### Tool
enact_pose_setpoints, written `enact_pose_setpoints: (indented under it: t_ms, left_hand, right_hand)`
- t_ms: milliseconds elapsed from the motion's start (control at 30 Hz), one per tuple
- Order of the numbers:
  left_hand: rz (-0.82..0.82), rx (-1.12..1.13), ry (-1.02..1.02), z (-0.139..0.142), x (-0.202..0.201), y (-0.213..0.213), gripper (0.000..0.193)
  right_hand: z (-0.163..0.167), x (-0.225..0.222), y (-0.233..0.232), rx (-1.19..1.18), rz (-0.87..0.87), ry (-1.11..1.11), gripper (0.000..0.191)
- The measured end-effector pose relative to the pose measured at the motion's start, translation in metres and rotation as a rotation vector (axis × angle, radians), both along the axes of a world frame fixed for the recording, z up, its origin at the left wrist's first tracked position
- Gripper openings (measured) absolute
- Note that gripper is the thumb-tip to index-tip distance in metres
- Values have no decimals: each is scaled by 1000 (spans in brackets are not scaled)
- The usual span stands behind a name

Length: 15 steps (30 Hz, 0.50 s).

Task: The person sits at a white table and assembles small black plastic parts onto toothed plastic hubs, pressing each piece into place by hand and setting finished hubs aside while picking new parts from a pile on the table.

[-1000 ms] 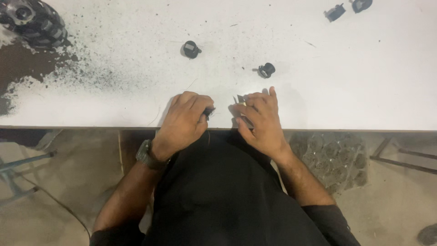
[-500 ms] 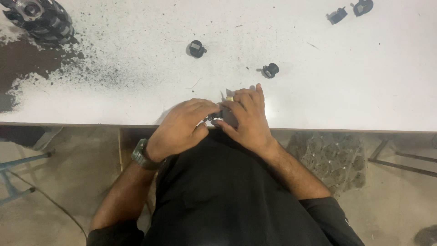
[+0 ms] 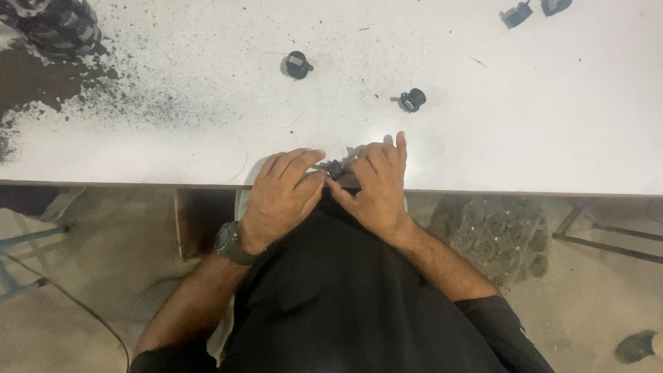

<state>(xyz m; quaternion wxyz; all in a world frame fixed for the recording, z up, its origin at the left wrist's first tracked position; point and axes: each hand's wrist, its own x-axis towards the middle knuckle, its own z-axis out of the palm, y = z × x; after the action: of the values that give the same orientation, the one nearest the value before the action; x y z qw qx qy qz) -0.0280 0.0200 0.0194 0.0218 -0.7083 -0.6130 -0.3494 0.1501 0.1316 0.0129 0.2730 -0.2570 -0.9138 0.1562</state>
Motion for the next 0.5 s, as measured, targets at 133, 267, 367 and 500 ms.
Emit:
enact_pose_setpoints:
  t_ms: [133,267,367,500]
  left_hand:
    - [79,-36,-86,-10,8,0,17]
    - [119,6,-165,-15,13,-4,20]
    - [165,-2,-185,-18,17,-7,19]
    - [197,14,-195,-21,20,-5,18]
  right_hand:
    - [-2,7,-1,11,11,-27,44]
    - [-5,23,-6,24,97,165,31]
    - [-12,27,-10,-37,165,197,32]
    - [-18,21,-11,-123,213,204,33]
